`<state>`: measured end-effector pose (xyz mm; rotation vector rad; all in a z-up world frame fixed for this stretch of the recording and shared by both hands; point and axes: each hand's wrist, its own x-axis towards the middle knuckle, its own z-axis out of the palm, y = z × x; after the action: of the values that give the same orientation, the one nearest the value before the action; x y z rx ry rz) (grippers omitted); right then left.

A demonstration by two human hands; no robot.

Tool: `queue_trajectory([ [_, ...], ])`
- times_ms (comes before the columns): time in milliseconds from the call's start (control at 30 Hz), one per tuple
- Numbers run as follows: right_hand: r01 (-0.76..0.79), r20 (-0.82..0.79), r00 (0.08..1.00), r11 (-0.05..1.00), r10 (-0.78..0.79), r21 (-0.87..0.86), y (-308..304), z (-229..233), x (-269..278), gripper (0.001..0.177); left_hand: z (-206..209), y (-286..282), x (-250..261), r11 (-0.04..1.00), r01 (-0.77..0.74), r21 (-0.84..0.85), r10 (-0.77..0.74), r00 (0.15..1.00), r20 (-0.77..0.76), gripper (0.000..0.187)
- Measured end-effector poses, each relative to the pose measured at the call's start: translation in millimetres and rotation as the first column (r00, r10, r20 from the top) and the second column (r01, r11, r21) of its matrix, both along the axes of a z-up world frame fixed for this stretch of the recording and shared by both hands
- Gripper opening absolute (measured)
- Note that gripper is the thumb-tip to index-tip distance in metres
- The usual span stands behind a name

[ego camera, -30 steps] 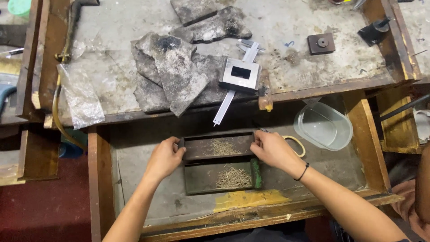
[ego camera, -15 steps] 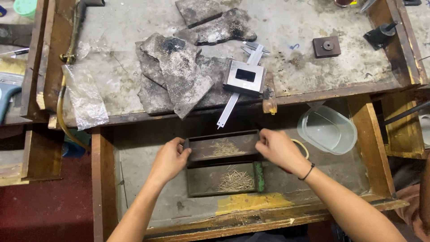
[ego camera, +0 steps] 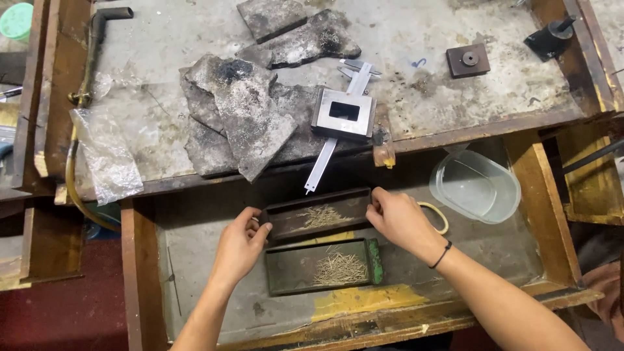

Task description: Measuring and cutting small pieces of metal wire using a caliper and snips at a jewelry workbench, followed by cutting a white strip with scissors.

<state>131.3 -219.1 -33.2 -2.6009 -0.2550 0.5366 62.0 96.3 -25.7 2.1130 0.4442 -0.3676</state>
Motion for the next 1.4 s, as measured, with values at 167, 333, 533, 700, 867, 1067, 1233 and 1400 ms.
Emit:
queue_trajectory([
  [167,0.017,0.039,0.999,1.0,-0.016,-0.016,-4.3,-15.0,3.9,0.017,-16.4,-3.0,0.3,1.0,0.008,-0.008,-0.008,1.0,-0.011,0.034],
  [333,0.006,0.051,0.999,0.999,-0.004,-0.04,-6.3,-21.0,4.3,0.015,-16.0,-9.5,2.9,0.999,0.021,0.032,-0.022,1.0,0.017,0.035],
  [533,0.023,0.099,0.995,1.0,-0.024,0.012,-4.5,-21.9,6.5,0.015,-3.2,-13.8,1.7,0.992,0.022,0.123,-0.03,0.997,0.066,0.034],
  [700,0.042,0.121,0.992,0.999,-0.042,0.001,-5.3,-9.7,13.4,0.014,-14.1,-17.6,1.4,0.993,0.035,0.111,-0.045,0.995,0.094,0.031],
  [867,0.045,0.119,0.992,0.999,-0.048,0.03,-8.6,-24.9,0.2,0.016,-10.8,-14.8,-4.9,0.991,0.025,0.134,-0.036,0.996,0.078,0.034],
  [1067,0.034,0.109,0.993,0.999,-0.035,0.007,-9.1,-25.8,6.8,0.018,-8.4,-17.7,2.5,0.989,0.024,0.143,-0.033,0.998,0.059,0.035],
  [1233,0.031,-0.017,0.999,1.0,-0.031,0.001,-8.3,-24.4,10.5,0.018,-0.4,-16.1,10.3,0.991,-0.015,0.132,0.011,0.999,0.035,0.036],
  [1400,-0.061,0.13,0.989,0.99,0.077,-0.124,0.8,-4.8,8.9,0.014,-12.7,-9.5,16.6,0.995,0.002,0.098,0.001,1.0,-0.025,0.037],
])
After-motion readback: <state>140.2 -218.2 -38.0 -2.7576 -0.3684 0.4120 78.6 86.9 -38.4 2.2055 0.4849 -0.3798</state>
